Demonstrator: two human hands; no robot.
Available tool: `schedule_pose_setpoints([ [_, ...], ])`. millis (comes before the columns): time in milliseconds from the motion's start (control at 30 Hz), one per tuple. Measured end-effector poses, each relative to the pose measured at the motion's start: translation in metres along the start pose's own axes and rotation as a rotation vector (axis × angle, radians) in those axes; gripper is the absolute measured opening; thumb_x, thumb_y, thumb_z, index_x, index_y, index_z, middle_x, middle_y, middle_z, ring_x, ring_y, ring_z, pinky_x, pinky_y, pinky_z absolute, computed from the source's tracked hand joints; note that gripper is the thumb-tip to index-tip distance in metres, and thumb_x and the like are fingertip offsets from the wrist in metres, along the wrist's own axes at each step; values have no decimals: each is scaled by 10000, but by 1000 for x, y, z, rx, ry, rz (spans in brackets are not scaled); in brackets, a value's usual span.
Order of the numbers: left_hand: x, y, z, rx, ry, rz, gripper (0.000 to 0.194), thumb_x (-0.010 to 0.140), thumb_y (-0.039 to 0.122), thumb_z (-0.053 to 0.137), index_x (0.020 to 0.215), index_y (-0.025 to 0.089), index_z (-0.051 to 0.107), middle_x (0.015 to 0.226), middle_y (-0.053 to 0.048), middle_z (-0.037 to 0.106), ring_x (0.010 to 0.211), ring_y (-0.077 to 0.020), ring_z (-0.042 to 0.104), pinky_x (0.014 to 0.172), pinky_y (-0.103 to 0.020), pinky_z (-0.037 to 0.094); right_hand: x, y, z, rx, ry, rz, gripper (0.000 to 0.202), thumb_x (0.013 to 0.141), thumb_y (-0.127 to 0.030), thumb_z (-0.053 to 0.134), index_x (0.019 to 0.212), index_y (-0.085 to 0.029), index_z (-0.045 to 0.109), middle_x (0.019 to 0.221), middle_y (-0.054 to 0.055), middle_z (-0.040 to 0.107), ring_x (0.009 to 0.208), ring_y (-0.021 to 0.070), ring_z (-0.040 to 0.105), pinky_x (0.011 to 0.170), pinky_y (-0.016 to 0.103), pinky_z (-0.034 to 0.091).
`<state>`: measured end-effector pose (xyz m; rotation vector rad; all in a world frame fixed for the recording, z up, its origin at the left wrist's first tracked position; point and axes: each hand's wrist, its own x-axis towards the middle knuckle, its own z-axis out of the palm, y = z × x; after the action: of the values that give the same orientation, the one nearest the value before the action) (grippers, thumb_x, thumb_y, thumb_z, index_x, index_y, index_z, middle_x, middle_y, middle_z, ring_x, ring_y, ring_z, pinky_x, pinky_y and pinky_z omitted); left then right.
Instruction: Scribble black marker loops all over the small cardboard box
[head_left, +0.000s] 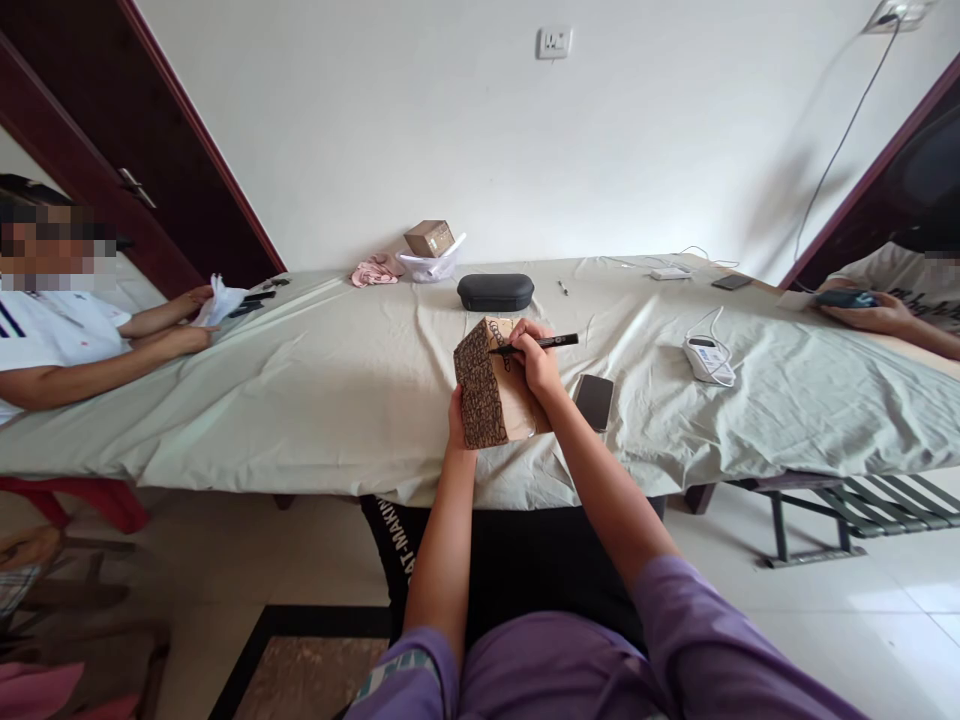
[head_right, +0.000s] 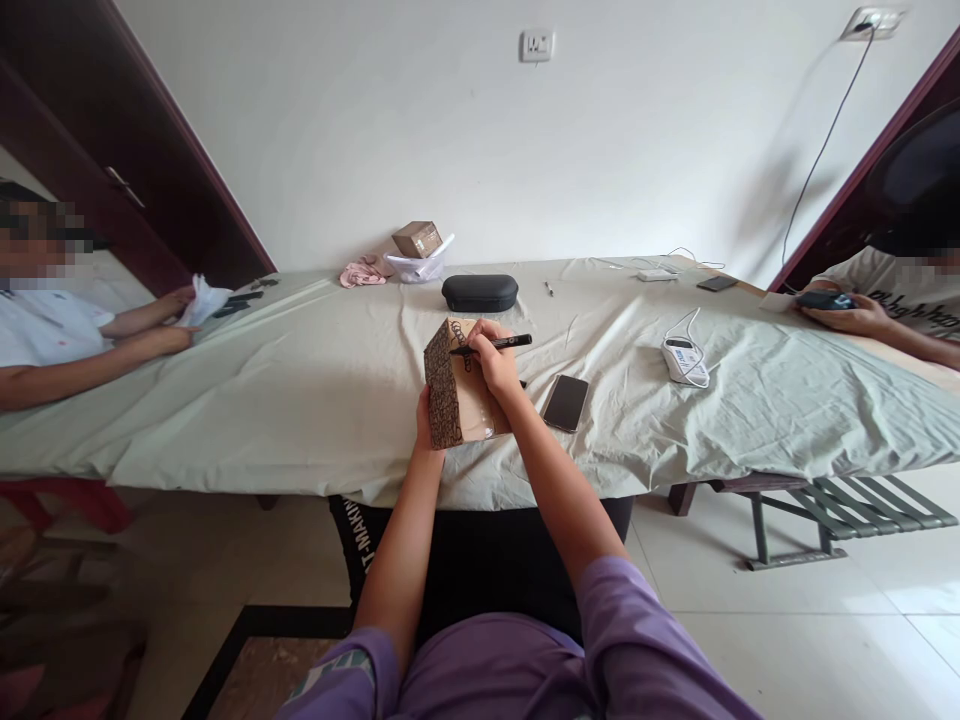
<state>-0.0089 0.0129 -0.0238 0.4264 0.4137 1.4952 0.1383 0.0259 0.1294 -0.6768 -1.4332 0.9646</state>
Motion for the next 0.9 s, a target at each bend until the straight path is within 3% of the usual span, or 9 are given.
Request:
schedule_pose_setpoints([
  [133, -2, 0, 2, 5, -9, -5, 592, 1067, 560, 477, 1425, 164, 732, 1382, -118, 808, 1531, -334, 605, 1270, -498, 516, 2, 4, 1, 113, 115, -98, 266, 876, -403, 663, 691, -256, 540, 717, 0, 432, 679, 179, 408, 561, 310, 337],
  [233, -3, 0, 2, 7, -22, 2, 598, 1072, 561, 470, 1438, 164, 726, 1381, -119, 808, 1528, -339, 608, 1277, -507, 508, 2, 2, 2, 158, 104, -106, 257, 879, -398, 680, 712, -254, 548, 706, -16, 432, 644, 160, 384, 556, 302, 309],
  [433, -5, 1, 6, 5, -49, 13, 595, 1109, 531, 393, 1420, 155, 733, 1375, -112, 810, 1531, -339, 601, 1274, -490, 502, 1, -1, 4, 45, 71, -58, 340, 904, -529, 668, 732, -268, 534, 667, -30, 423, 622, 162, 380, 590, 314, 375],
  [600, -8, 2, 12, 3, -11, 13, 582, 1100, 526, 409, 1405, 160, 743, 1348, -97, 824, 1526, -316, 610, 1273, -477, 510, 3, 3, 2, 97, 100, -46, 335, 855, -493, 655, 660, -262, 509, 699, 0, 438, 669, 179, 398, 568, 317, 371],
  [700, -10, 3, 14, 8, 10, 3, 579, 1086, 535, 430, 1406, 170, 746, 1345, -100, 826, 1533, -324, 603, 1267, -500, 520, 3, 5, 1, 68, 153, -71, 352, 894, -492, 652, 682, -267, 483, 743, 6, 454, 710, 189, 429, 598, 321, 414],
  [900, -10, 2, 13, 5, -27, 13, 584, 1073, 541, 463, 1451, 180, 724, 1401, -111, 801, 1542, -339, 594, 1278, -518, 507, 3, -1, 6, 46, 75, -77, 328, 921, -496, 665, 737, -277, 506, 653, -39, 426, 610, 160, 387, 601, 320, 396],
])
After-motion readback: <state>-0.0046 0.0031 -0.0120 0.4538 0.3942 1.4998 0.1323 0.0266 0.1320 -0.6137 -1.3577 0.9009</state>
